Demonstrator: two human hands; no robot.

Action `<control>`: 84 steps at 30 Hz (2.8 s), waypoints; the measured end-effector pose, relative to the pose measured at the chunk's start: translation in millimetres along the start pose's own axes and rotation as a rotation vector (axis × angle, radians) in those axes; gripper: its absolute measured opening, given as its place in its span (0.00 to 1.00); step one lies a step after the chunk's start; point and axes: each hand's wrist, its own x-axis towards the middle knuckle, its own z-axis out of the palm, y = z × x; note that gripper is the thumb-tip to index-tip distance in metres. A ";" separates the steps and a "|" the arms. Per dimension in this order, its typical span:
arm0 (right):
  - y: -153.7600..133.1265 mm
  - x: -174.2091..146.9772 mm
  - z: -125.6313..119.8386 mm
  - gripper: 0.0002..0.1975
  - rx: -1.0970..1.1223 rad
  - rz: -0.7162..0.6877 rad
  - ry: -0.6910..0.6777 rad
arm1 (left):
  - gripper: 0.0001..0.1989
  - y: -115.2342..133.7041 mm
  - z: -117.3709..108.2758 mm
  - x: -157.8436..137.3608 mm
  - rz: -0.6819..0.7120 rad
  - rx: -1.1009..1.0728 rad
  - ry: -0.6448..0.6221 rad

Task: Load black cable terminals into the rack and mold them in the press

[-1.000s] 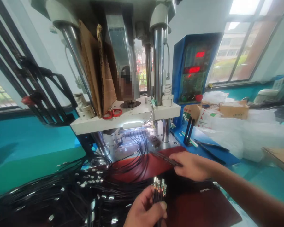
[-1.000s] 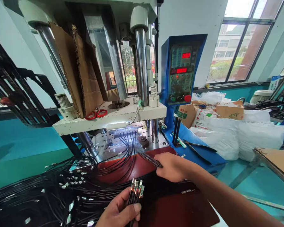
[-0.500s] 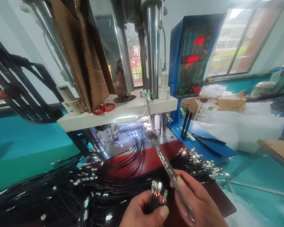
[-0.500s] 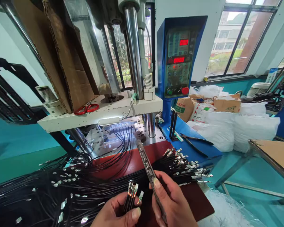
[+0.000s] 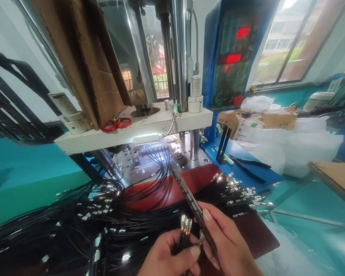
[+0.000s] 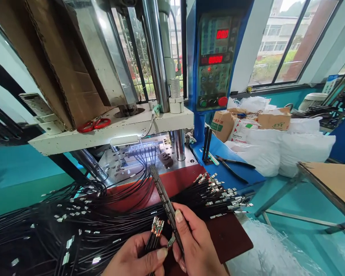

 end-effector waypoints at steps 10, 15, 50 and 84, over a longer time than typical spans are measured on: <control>-5.2 -3.0 3.2 0.28 -0.106 -0.017 0.011 | 0.16 5.1 -2.1 3.1 -0.014 0.018 -0.037; -3.7 -4.3 3.5 0.30 -0.123 -0.007 0.022 | 0.18 6.2 -0.3 4.7 -0.005 0.048 -0.030; -10.1 -7.4 -2.9 0.25 -0.005 0.090 0.101 | 0.17 10.3 13.6 6.7 0.123 -0.049 0.098; -11.2 -10.5 -1.0 0.22 -0.072 0.048 0.101 | 0.18 13.6 15.4 4.6 0.051 0.102 0.070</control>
